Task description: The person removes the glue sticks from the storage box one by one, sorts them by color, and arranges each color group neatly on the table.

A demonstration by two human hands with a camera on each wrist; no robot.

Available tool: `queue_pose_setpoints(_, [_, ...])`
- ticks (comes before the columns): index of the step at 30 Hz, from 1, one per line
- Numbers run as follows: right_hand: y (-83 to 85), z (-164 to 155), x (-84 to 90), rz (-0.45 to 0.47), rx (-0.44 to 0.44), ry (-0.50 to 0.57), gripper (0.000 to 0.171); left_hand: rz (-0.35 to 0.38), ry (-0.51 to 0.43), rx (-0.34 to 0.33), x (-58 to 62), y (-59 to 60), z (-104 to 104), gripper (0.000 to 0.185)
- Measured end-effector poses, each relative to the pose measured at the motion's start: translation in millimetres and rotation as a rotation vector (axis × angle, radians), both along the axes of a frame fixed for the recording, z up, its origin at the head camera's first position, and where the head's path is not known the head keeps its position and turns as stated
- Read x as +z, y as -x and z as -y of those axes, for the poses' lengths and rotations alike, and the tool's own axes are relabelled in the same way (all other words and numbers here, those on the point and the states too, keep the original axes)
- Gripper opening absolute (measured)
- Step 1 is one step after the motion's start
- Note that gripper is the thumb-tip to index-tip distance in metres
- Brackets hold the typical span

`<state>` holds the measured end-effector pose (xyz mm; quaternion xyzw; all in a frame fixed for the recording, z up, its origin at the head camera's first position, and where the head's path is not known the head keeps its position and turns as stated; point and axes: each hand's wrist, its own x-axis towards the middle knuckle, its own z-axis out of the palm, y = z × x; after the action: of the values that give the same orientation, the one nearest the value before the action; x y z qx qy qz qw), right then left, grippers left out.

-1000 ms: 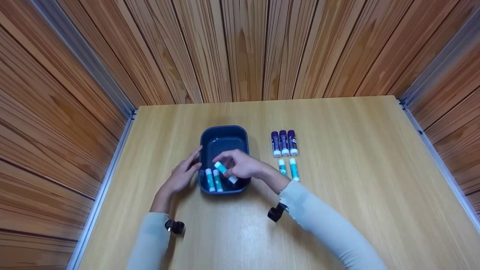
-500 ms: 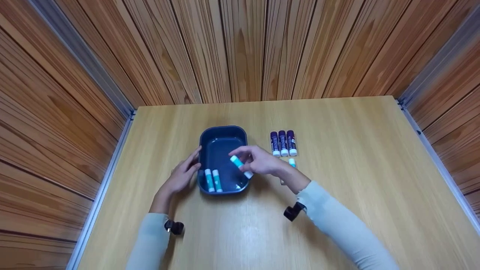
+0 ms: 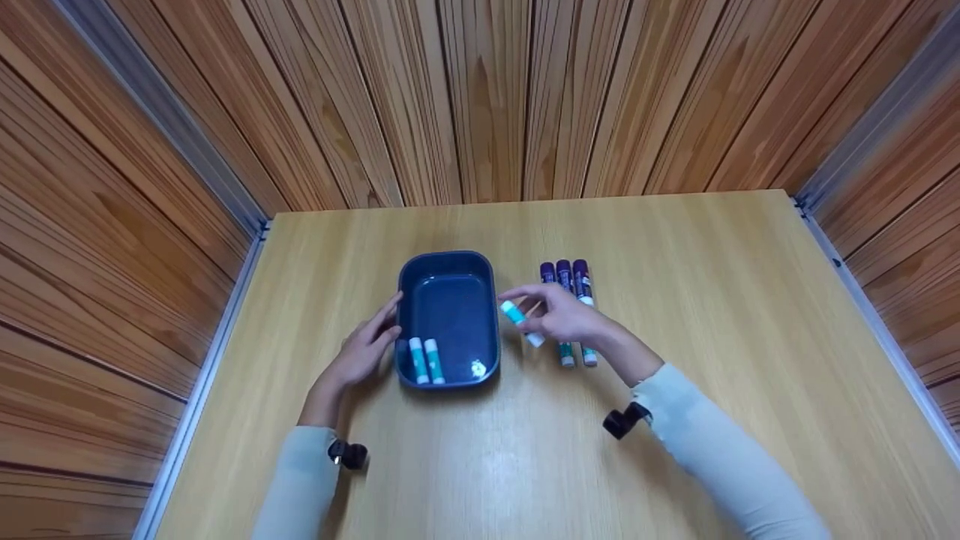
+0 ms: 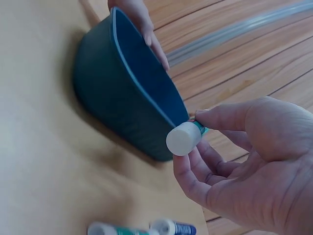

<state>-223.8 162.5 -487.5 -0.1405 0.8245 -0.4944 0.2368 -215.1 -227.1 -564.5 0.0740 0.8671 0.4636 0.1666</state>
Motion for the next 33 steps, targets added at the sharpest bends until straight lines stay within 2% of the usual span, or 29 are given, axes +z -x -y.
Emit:
queue_pose_setpoints(11, [-5.6, -44, -16.1, 0.027, -0.068, 0.007, 0.053, 0.020, 0.015, 0.005, 0.1, -0.2, 1, 0.062])
queue_pose_setpoints(23, [-14.1, -86, -25.0, 0.077, -0.165, -0.027, 0.055, 0.030, 0.019, 0.009, 0.4, -1.1, 2, 0.062])
queue_pose_setpoints(33, [-19.0, -108, -40.6, 0.106, -0.256, -0.056, 0.055, 0.033, 0.027, 0.002, 0.0, 0.4, 1, 0.061])
